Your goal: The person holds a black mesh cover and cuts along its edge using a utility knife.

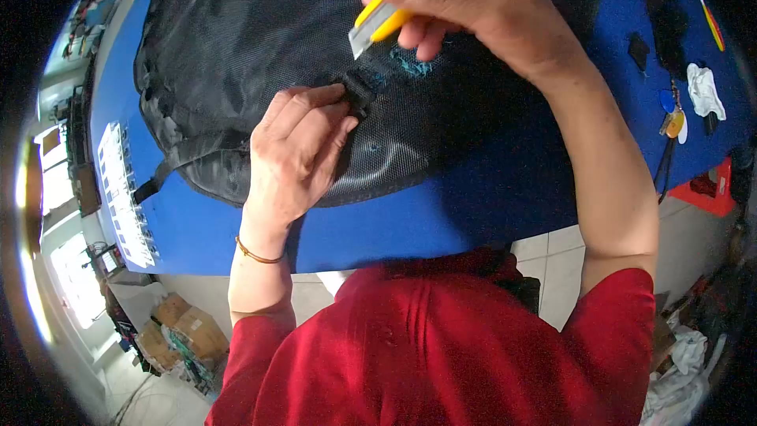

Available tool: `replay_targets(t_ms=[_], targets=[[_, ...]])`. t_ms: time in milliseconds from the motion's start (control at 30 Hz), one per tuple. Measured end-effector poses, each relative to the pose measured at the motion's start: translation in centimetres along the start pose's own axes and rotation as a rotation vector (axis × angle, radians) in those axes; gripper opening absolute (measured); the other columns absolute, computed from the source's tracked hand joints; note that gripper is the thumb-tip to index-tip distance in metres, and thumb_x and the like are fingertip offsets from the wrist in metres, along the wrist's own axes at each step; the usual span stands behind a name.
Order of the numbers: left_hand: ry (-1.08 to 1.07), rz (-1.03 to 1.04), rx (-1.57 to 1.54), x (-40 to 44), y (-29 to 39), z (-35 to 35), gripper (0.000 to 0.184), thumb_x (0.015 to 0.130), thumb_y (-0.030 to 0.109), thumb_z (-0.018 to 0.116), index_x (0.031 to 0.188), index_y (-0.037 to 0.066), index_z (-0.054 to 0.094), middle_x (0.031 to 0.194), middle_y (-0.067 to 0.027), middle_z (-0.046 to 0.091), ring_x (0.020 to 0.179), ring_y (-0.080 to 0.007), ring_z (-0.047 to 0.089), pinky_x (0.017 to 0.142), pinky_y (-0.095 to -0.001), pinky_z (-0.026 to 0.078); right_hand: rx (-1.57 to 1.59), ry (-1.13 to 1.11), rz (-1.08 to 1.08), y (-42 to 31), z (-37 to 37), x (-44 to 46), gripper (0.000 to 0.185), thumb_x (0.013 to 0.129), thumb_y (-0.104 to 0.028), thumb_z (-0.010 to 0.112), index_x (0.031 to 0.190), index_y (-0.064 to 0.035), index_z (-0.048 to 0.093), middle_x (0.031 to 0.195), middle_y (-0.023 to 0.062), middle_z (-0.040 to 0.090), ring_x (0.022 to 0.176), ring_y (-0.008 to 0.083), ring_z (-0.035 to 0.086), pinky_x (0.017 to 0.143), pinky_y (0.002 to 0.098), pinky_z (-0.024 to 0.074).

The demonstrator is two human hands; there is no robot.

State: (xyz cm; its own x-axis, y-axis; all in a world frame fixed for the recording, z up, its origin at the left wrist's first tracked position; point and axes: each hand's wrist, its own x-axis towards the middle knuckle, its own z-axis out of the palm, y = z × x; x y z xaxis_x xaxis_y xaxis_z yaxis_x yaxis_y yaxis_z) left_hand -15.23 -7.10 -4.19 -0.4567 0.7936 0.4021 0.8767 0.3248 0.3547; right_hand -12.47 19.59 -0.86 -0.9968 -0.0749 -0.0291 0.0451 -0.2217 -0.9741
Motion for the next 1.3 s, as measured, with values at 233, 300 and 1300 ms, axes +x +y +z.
replay_targets(t_ms=[233, 300, 1300], targets=[[0.031, 0.01, -0.02, 0.1, -0.4, 0.3, 0.014, 0.08, 0.004, 0.078, 0.09, 0.0, 0.07, 0.101, -0.0122, 0.07, 0.087, -0.0278, 0.067, 0.077, -0.036, 0.057, -0.188, -0.01, -0.028, 2.1, 0.5, -0.3, 0.014, 0.097, -0.01, 0.069, 0.107, -0.0034, 0.062, 0.103, 0.0129, 0.074, 0.07, 0.0111, 0.068, 0.063, 0.0233, 0.0575], [0.03, 0.007, -0.029, 0.1, -0.4, 0.3, 0.015, 0.08, 0.004, 0.079, 0.091, 0.0, 0.07, 0.101, -0.0121, 0.07, 0.088, -0.0279, 0.067, 0.078, -0.036, 0.057, -0.358, -0.082, -0.166, 3.0, 0.3, -0.3, 0.019, 0.099, -0.019, 0.067, 0.113, -0.006, 0.066, 0.106, 0.0102, 0.074, 0.07, 0.0086, 0.068, 0.064, 0.0215, 0.0578], [0.03, -0.004, -0.063, 0.1, -0.4, 0.1, 0.015, 0.079, 0.005, 0.082, 0.089, 0.0, 0.072, 0.099, -0.0123, 0.072, 0.088, -0.0274, 0.068, 0.076, -0.0353, 0.057, -0.617, -0.191, -0.448, 4.1, 0.3, -0.4, 0.015, 0.096, -0.016, 0.066, 0.107, -0.0073, 0.06, 0.1, 0.0064, 0.066, 0.081, 0.0103, 0.068, 0.072, 0.0249, 0.0571]])
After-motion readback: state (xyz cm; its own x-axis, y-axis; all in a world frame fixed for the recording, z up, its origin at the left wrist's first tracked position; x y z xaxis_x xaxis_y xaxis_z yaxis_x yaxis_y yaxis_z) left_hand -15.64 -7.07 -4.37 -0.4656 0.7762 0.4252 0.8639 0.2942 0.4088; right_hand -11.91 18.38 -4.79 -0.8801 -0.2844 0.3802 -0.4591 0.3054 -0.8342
